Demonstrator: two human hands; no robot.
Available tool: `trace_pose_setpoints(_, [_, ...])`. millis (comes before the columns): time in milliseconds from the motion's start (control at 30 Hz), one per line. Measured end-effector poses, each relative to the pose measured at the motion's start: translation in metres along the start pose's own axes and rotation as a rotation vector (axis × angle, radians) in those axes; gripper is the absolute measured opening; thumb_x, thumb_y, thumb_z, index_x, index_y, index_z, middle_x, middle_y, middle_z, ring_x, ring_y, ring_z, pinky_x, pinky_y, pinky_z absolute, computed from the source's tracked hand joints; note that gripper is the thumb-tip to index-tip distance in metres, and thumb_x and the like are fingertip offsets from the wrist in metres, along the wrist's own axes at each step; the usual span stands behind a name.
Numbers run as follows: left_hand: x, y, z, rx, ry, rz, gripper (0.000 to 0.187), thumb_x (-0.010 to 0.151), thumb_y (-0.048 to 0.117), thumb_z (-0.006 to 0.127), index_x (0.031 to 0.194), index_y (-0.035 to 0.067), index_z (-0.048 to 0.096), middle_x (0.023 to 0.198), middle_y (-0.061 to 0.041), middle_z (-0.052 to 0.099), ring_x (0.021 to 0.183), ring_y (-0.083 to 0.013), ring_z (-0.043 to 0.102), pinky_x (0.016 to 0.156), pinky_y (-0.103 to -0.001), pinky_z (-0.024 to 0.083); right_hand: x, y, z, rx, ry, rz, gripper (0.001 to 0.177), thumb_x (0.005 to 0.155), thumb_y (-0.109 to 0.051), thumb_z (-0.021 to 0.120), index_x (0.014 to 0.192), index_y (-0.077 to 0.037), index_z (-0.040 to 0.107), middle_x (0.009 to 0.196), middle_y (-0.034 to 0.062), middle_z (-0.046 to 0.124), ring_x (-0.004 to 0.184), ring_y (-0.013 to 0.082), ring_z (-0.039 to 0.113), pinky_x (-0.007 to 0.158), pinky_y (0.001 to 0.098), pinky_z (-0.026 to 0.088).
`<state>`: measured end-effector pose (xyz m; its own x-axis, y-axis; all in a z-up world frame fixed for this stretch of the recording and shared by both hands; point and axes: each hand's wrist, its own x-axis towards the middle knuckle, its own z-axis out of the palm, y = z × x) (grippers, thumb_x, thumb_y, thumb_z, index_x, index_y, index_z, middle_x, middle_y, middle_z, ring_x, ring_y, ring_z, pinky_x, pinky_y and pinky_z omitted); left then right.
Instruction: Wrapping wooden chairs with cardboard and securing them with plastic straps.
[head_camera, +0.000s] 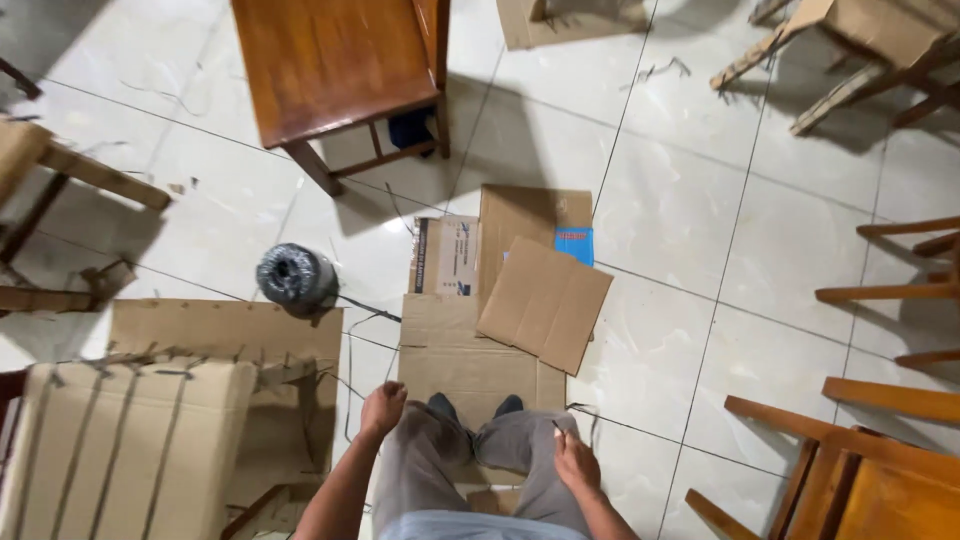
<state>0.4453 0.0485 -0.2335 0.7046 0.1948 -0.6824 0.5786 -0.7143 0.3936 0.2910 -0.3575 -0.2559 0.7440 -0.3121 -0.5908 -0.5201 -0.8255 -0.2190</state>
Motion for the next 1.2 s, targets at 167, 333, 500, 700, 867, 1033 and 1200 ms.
trace_pose_setpoints(167, [0.133, -0.006, 0.133, -0.06, -0.002, 0.097, 0.038, 0.091, 0.036, 0.066, 0.12, 0.013, 0.073, 0.116, -0.004, 0.078, 0.105, -0.026, 0.074, 0.088, -0.038, 0.057, 0.106, 0.014, 0.03, -0.129, 0.23, -0.043, 0.034, 0.103, -0.039, 0.042, 0.101, -0.012, 0.063, 0.091, 0.0126, 0.073, 0.077, 0.0366, 0.07, 0.072, 0.0501, 0.056])
trace_pose_setpoints(333, [0.234, -0.005, 0.253, -0.094, -0.003, 0.22, 0.037, 0.092, 0.031, 0.069, 0.12, 0.008, 0.071, 0.114, -0.008, 0.077, 0.098, -0.0276, 0.074, 0.086, -0.039, 0.058, 0.249, 0.022, 0.052, -0.15, 0.097, 0.005, 0.039, 0.108, -0.038, 0.033, 0.116, -0.011, 0.059, 0.112, 0.0102, 0.073, 0.09, 0.0337, 0.073, 0.078, 0.0479, 0.058])
trace_pose_setpoints(500, [0.326, -0.019, 0.342, -0.117, -0.226, 0.139, 0.058, 0.097, 0.037, 0.065, 0.148, 0.011, 0.053, 0.149, -0.018, 0.057, 0.143, -0.0355, 0.049, 0.12, -0.052, 0.038, 0.395, 0.068, 0.14, -0.11, -0.073, 0.103, 0.046, 0.104, -0.048, 0.029, 0.117, -0.019, 0.062, 0.114, 0.0152, 0.072, 0.11, 0.0389, 0.072, 0.089, 0.0561, 0.058])
trace_pose_setpoints(700, [0.396, -0.012, 0.419, -0.203, -0.129, 0.126, 0.074, 0.096, 0.048, 0.063, 0.15, 0.003, 0.042, 0.138, -0.025, 0.049, 0.129, -0.048, 0.055, 0.107, -0.06, 0.048, 0.401, -0.033, 0.107, 0.017, -0.045, -0.24, 0.04, 0.107, -0.036, 0.036, 0.113, -0.007, 0.063, 0.106, 0.0231, 0.07, 0.107, 0.0483, 0.069, 0.088, 0.0626, 0.054])
trace_pose_setpoints(867, [0.432, -0.023, 0.468, -0.54, -0.105, -0.062, 0.061, 0.093, 0.06, 0.064, 0.127, 0.01, 0.061, 0.105, -0.021, 0.068, 0.098, -0.0376, 0.068, 0.082, -0.049, 0.056, 0.382, -0.07, 0.093, 0.038, -0.064, -0.348, 0.036, 0.106, -0.035, 0.038, 0.11, -0.009, 0.063, 0.104, 0.0207, 0.071, 0.105, 0.0461, 0.069, 0.085, 0.0603, 0.055])
trace_pose_setpoints(1033, [0.37, 0.024, 0.421, -0.615, -0.179, 0.113, 0.031, 0.093, 0.04, 0.064, 0.077, 0.014, 0.064, 0.045, -0.01, 0.061, 0.042, -0.0237, 0.066, 0.055, -0.032, 0.052, 0.388, -0.061, 0.112, 0.003, -0.088, -0.36, 0.038, 0.105, -0.031, 0.04, 0.115, -0.004, 0.065, 0.106, 0.0238, 0.071, 0.107, 0.047, 0.069, 0.086, 0.0603, 0.054])
trace_pose_setpoints(1200, [0.324, 0.061, 0.363, -0.884, -0.104, 0.111, 0.023, 0.101, 0.024, 0.055, 0.082, 0.01, 0.055, 0.06, -0.011, 0.058, 0.047, -0.0177, 0.059, 0.042, -0.03, 0.056, 0.384, -0.07, 0.106, 0.009, -0.132, -0.32, 0.045, 0.1, -0.038, 0.05, 0.133, -0.009, 0.059, 0.116, 0.0267, 0.069, 0.114, 0.0485, 0.067, 0.093, 0.0592, 0.053])
